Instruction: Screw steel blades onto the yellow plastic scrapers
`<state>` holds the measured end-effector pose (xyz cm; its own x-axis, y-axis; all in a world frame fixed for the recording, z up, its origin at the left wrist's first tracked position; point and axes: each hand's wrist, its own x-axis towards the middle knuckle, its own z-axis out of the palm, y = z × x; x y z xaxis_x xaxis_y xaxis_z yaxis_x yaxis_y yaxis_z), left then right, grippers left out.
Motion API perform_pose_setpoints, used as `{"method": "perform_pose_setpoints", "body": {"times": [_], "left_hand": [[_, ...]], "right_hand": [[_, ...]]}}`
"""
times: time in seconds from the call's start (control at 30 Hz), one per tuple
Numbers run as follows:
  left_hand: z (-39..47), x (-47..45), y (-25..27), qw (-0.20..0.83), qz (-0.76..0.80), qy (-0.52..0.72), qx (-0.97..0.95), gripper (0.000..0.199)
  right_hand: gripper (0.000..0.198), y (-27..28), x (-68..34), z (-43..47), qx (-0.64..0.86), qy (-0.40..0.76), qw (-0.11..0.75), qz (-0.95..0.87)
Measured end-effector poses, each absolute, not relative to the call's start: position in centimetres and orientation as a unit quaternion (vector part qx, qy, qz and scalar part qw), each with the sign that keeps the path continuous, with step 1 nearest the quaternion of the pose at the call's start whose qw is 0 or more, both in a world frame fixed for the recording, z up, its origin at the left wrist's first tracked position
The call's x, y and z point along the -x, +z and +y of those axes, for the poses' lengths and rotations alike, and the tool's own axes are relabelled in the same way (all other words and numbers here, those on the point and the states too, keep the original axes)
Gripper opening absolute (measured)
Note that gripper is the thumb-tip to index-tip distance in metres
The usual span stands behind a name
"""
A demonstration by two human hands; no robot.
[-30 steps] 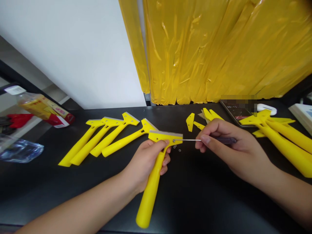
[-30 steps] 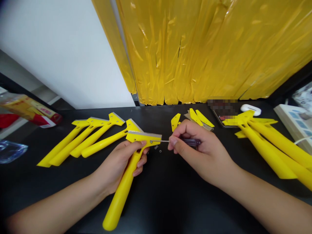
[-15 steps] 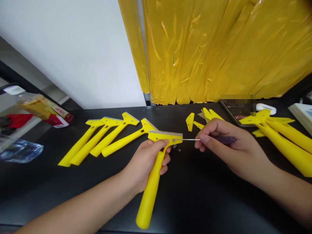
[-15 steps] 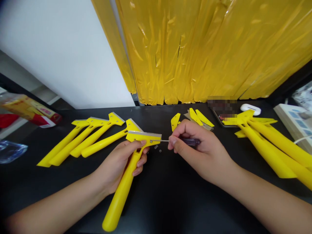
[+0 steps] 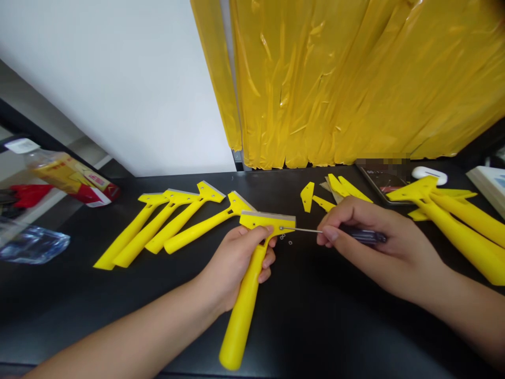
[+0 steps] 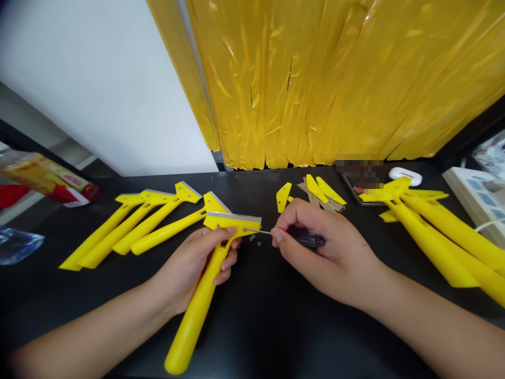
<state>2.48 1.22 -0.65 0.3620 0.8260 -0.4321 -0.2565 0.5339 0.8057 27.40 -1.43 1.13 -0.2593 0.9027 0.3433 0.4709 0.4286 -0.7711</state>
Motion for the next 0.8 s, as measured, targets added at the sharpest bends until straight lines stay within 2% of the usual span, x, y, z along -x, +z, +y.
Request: {"method": "perform_pose_setpoints", "body": {"times": [0.17, 0.43, 0.67, 0.8], "left_hand": [[1.1, -2.7, -0.5, 0.737, 0.451, 0.341, -0.37, 0.029], [0.7, -2.9, -0.8, 0.701, 0.481, 0.269, -0.452, 0.033], [0.8, -2.8, -0.9, 0.675, 0.492, 0.272, -0.478, 0.032], [0.8, -2.8, -0.9, 0.666, 0.499, 0.284, -0.476, 0.032]], "right_hand": [[0.013, 1.7, -27.5, -1.6, 0.445, 0.245, 0.37, -0.778], [0.015, 2.9, -27.2, -2.3, 0.426, 0.165, 0.38, -0.804], [0.02, 2.6, -26.5, -2.7, 0.423, 0.159, 0.394, -0.8], [0.011, 2.2, -26.6, -2.8, 0.435, 0.189, 0.361, -0.803]]}}
